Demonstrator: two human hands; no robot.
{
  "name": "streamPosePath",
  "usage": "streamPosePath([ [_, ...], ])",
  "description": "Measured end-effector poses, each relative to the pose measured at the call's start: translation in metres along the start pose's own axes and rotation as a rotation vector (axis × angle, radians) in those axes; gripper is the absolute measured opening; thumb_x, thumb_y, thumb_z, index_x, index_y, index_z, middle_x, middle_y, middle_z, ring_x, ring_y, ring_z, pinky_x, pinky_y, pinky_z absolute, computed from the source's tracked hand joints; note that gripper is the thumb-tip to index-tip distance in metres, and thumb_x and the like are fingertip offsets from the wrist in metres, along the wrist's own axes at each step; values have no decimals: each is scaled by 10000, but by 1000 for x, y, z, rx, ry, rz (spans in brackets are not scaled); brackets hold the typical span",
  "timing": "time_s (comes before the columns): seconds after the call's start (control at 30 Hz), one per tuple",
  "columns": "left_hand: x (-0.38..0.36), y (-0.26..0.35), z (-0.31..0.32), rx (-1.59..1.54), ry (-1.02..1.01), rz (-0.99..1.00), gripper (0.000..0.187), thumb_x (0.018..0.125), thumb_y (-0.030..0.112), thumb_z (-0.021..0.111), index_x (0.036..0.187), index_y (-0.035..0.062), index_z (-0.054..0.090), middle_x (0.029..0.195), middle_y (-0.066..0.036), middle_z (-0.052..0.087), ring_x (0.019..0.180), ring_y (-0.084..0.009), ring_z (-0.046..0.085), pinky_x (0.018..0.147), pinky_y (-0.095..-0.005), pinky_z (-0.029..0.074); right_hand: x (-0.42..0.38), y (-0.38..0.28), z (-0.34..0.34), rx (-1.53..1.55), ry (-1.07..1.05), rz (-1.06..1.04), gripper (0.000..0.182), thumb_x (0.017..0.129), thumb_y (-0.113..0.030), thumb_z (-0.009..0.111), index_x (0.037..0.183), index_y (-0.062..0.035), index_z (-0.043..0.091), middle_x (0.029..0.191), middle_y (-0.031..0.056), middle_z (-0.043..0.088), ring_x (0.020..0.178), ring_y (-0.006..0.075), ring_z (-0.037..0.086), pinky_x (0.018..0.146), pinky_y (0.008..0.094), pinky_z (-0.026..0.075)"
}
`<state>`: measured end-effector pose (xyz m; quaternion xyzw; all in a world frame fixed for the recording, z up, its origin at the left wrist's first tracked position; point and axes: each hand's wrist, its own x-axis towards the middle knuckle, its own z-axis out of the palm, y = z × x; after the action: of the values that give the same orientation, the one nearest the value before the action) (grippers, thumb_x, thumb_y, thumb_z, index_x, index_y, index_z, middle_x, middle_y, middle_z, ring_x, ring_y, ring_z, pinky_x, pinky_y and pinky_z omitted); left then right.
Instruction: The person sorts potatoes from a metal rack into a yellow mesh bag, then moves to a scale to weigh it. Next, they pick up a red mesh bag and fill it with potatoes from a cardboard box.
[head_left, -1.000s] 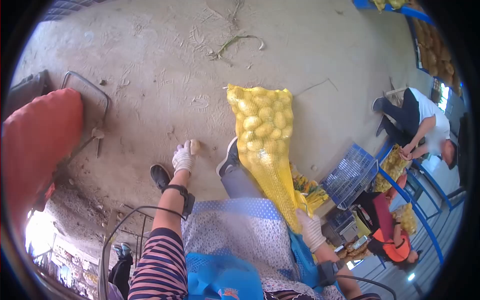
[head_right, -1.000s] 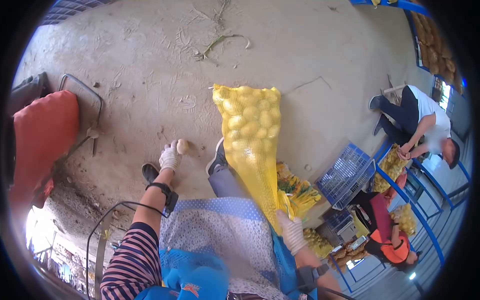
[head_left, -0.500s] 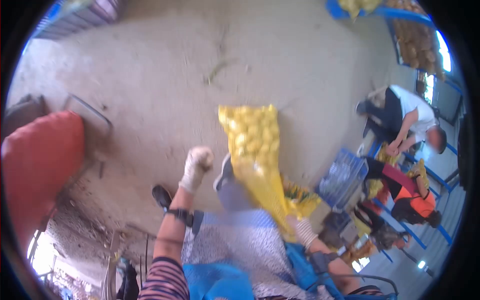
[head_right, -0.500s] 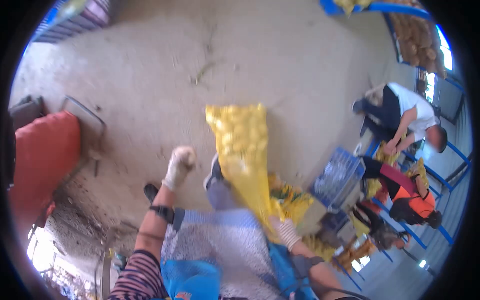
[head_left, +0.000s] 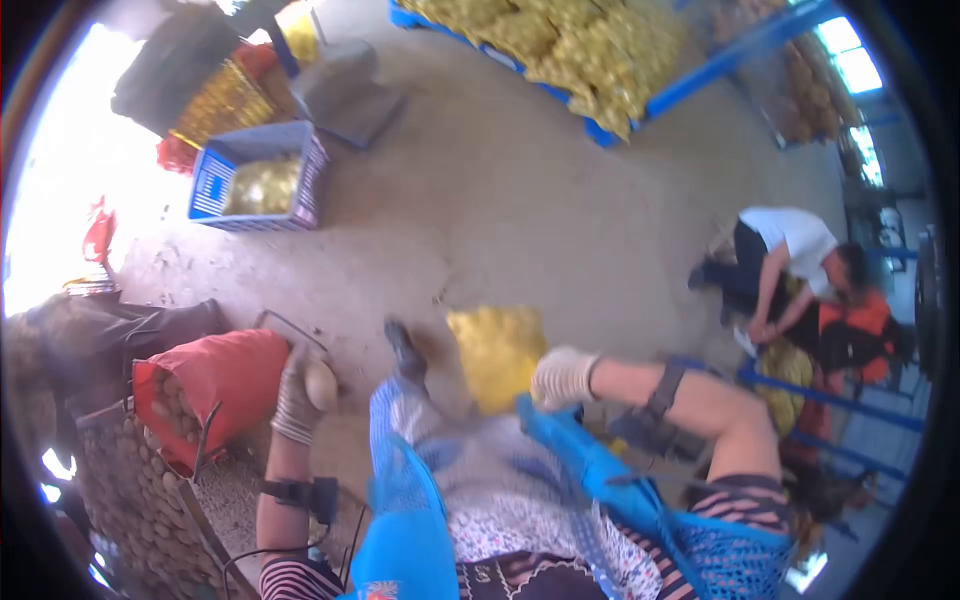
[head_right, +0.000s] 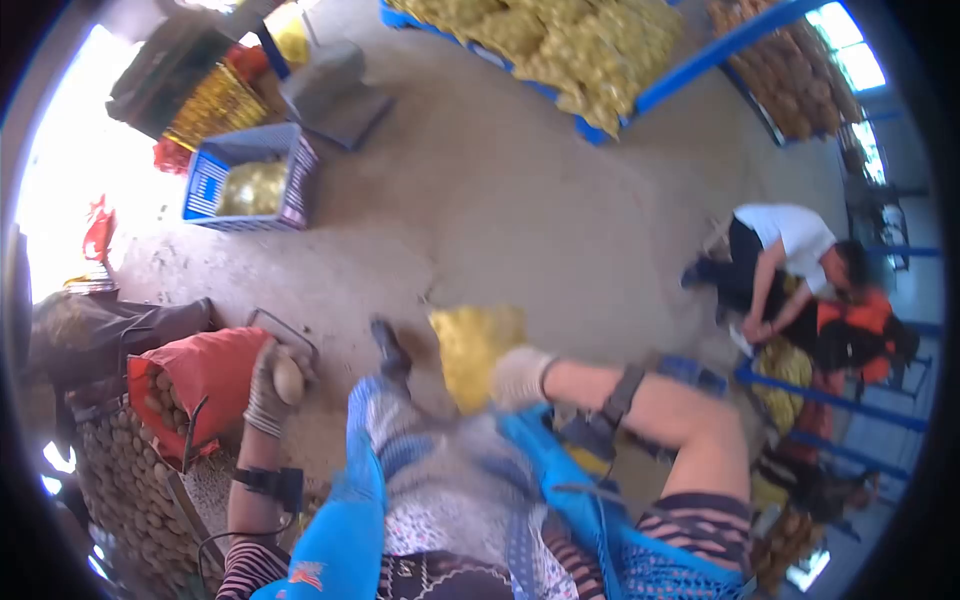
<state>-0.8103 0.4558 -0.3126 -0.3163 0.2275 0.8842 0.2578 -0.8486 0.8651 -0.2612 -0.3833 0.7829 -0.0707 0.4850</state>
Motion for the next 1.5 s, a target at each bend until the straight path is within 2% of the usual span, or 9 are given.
streamPosePath([
  [0.33,118,145,238,1130,-209,92,261,833,102,561,1067,-11,583,880,-65,596,726,-163,589,651,-270,502,-25,-52,-158,-333,100,-89,147,642,-113,595,551,-3,628,458,156,524,420,266,549,363,425,380],
  [0.47,189,131,318,2102,-1103,937,278,769,136,631,1011,-1,615,919,-79,622,779,-178,616,684,-271,513,-13,-40,-181,-283,21,-86,131,664,-101,589,600,-8,654,502,144,567,448,263,569,387,434,391],
  [0.53,208,117,362,1910,-589,41,289,861,222,602,1093,53,635,915,-107,675,846,-219,654,719,-304,510,-1,-27,-202,-234,200,-81,122,679,-105,593,641,-11,660,554,139,599,489,265,593,423,445,407],
  [0.67,252,121,398,1951,-242,-202,341,854,283,633,1111,60,635,916,-126,682,849,-252,661,743,-336,512,36,-3,-247,-152,151,-148,98,679,-114,604,674,-37,664,593,117,619,524,245,609,443,442,416],
  [0.97,361,102,423,2607,-423,-345,855,688,752,545,1085,-2,615,893,-170,684,884,-292,662,775,-377,507,61,80,-326,213,271,-254,181,718,-185,575,718,-28,665,680,162,645,633,312,647,566,432,484],
  [1.17,450,80,324,2618,94,-185,606,700,522,672,1033,17,640,901,-160,688,838,-298,677,738,-371,529,68,132,-348,202,154,-289,193,687,-181,586,725,-9,665,681,177,644,605,313,642,533,428,491],
  [1.3,439,155,287,2218,227,-606,245,772,216,630,952,64,696,948,-111,693,905,-264,668,789,-324,527,88,164,-338,298,324,-260,175,666,-171,587,659,-7,650,598,164,610,544,320,617,453,439,465],
  [1.33,450,153,215,2219,-163,-454,202,800,148,580,934,53,697,909,-103,698,867,-230,677,749,-314,526,92,162,-334,307,520,-313,176,673,-171,581,642,-9,642,563,158,589,515,318,600,457,439,466],
  [1.5,400,176,296,546,316,-381,187,870,169,584,866,-16,615,721,-111,639,602,-212,623,551,-335,518,115,165,-388,83,132,-367,218,780,-192,548,768,-9,667,714,171,650,645,321,640,588,440,507],
])
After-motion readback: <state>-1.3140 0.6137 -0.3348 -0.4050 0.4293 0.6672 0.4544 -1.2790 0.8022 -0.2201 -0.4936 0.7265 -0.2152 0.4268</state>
